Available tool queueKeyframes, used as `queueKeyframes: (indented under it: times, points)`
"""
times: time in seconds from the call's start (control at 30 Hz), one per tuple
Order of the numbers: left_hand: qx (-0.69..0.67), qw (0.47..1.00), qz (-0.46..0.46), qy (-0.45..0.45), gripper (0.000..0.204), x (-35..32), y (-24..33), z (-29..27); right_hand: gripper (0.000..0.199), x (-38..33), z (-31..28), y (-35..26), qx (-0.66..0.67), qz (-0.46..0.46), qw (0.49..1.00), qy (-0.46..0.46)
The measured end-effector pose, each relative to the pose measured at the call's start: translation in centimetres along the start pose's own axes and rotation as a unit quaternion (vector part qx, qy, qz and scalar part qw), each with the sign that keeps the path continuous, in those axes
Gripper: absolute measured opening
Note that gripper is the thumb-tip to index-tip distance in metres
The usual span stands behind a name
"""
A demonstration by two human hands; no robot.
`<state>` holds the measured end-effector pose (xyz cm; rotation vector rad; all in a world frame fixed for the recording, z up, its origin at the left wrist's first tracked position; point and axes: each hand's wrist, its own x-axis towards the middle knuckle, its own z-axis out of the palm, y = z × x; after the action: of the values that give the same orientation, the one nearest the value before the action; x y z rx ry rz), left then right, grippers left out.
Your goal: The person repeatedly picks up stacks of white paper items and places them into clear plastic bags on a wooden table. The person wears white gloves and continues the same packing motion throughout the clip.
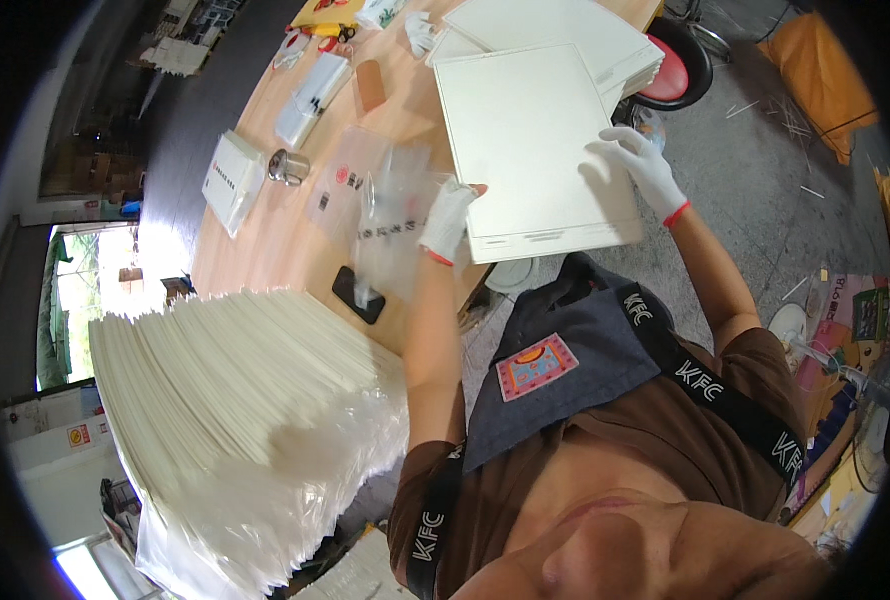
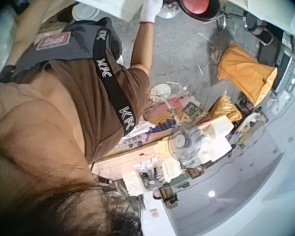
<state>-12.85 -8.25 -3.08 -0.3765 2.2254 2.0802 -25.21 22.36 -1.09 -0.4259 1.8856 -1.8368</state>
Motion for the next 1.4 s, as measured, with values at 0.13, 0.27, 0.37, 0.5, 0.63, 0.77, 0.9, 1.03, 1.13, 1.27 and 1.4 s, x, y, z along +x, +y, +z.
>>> queueKeyframes:
  times: [0.13, 0.27, 0.37, 0.5, 0.63, 0.77, 0.9, 1.03, 1.13, 1.27, 1.4]
  points:
    - [0.307, 0.941, -0.140, 0.021, 0.053, -2.5, 7.2, 5.2, 0.051, 0.2, 4.6, 1.8, 0.248, 0.031, 0.960, -0.123]
    - [0.525, 0.851, -0.026, 0.014, 0.075, -4.9, 7.0, 11.6, 0.054, -1.3, 10.3, 0.4, -0.052, -0.006, 0.998, -0.019]
    - [0.412, 0.908, 0.026, 0.068, 0.072, -5.5, 5.8, 10.9, 0.046, -0.5, 9.2, 2.5, -0.091, 0.029, 0.995, 0.026]
    - [-0.138, 0.974, 0.120, 0.133, 0.058, -7.2, 6.2, 1.3, 0.040, -1.8, 6.6, -4.4, -0.278, -0.132, 0.948, -0.081]
    - [-0.262, 0.933, 0.127, 0.211, 0.048, -11.5, 13.1, -4.8, 0.030, -1.7, 6.1, -6.3, -0.319, -0.311, 0.877, -0.181]
    - [-0.083, 0.963, 0.141, 0.212, 0.048, -15.5, 14.4, -3.7, 0.021, -1.6, 8.9, -9.8, -0.580, -0.443, 0.648, -0.219]
    - [0.365, 0.909, 0.130, 0.156, 0.048, -16.6, 12.2, 3.1, 0.023, -0.6, 12.4, -11.7, -0.597, -0.236, 0.679, -0.356]
    - [0.198, 0.875, 0.321, 0.303, 0.035, -17.1, 1.9, 6.0, 0.033, 2.7, 13.0, -7.1, -0.194, 0.005, 0.883, -0.427]
    - [0.329, 0.873, 0.301, 0.197, 0.025, -16.3, 2.3, 5.3, 0.037, 4.3, 14.9, -2.8, -0.105, 0.062, 0.899, -0.421]
    - [0.380, 0.861, 0.246, 0.231, 0.018, -11.3, 9.0, 7.3, 0.026, 7.4, 19.4, 4.7, -0.505, -0.316, 0.742, -0.307]
    - [0.456, 0.797, 0.291, 0.269, 0.022, -8.6, 6.2, 6.0, 0.038, 1.5, 20.1, -0.4, -0.482, -0.238, 0.798, -0.271]
